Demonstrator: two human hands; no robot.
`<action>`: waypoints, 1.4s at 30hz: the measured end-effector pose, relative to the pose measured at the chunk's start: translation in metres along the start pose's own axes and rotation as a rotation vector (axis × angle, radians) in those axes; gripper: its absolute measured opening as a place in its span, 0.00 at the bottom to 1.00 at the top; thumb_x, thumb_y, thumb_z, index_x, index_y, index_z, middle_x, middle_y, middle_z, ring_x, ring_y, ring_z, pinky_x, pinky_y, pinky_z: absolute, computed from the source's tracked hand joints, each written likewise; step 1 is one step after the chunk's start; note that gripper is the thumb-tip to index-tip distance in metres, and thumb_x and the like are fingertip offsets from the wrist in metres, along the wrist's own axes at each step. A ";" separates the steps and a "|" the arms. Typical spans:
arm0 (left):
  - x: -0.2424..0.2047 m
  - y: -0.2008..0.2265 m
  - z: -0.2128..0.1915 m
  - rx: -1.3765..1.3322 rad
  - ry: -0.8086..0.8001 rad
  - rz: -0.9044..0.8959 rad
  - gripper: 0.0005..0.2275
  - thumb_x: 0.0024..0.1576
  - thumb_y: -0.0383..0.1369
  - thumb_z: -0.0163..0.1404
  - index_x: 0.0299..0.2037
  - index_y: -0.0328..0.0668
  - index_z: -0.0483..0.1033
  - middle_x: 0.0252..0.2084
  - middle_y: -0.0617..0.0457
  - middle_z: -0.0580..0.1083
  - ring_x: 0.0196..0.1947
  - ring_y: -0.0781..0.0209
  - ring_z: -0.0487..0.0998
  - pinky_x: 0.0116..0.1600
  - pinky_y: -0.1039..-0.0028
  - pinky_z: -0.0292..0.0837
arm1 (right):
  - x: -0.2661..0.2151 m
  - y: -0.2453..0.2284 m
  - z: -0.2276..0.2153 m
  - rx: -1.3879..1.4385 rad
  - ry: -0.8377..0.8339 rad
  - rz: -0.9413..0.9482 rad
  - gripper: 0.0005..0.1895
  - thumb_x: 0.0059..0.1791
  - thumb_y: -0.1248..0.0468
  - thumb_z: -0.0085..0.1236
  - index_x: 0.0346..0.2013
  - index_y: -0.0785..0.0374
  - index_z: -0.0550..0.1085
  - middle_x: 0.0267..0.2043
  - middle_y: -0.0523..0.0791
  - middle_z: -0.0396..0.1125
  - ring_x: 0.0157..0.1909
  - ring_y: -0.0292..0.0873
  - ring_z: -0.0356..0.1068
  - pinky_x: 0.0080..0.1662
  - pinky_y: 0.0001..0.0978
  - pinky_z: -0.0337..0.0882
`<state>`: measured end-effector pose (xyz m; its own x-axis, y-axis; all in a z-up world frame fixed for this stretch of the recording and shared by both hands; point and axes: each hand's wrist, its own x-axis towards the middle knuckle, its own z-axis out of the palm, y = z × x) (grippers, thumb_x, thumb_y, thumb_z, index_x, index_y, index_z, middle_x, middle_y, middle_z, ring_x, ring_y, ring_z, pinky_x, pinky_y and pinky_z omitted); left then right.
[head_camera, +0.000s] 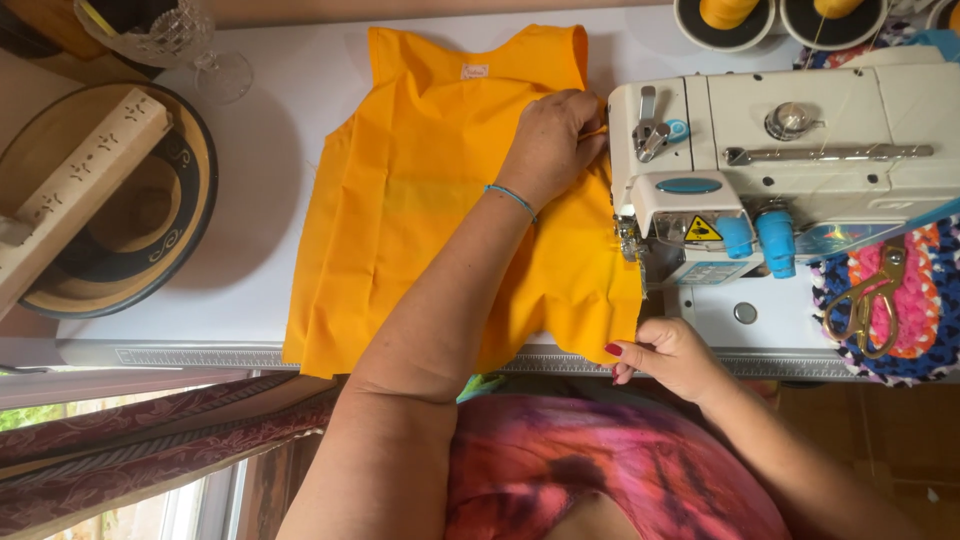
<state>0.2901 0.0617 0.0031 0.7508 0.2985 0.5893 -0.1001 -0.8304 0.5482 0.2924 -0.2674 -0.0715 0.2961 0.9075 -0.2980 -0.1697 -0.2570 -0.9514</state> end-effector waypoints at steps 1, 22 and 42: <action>0.000 -0.001 0.001 0.001 0.004 0.001 0.14 0.47 0.27 0.59 0.26 0.48 0.61 0.25 0.55 0.70 0.26 0.52 0.70 0.34 0.64 0.63 | 0.000 -0.002 0.000 -0.032 -0.012 -0.013 0.12 0.47 0.65 0.63 0.25 0.74 0.81 0.22 0.56 0.78 0.23 0.48 0.81 0.31 0.36 0.85; -0.004 0.001 0.004 0.005 0.043 -0.034 0.14 0.47 0.30 0.62 0.25 0.49 0.63 0.27 0.55 0.71 0.28 0.51 0.72 0.36 0.64 0.64 | 0.001 0.014 -0.010 0.020 -0.024 -0.031 0.10 0.47 0.67 0.62 0.28 0.75 0.80 0.23 0.58 0.77 0.21 0.51 0.79 0.29 0.38 0.84; -0.038 0.019 -0.012 -0.391 0.390 -0.164 0.12 0.56 0.39 0.52 0.25 0.48 0.64 0.22 0.60 0.67 0.24 0.59 0.68 0.35 0.68 0.62 | -0.004 0.010 -0.013 -0.014 -0.009 -0.150 0.07 0.50 0.69 0.58 0.37 0.74 0.78 0.30 0.55 0.76 0.23 0.46 0.76 0.25 0.35 0.84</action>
<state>0.2516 0.0399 -0.0021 0.4877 0.6221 0.6125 -0.2922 -0.5448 0.7860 0.3019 -0.2774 -0.0807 0.3090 0.9389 -0.1515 -0.1107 -0.1227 -0.9863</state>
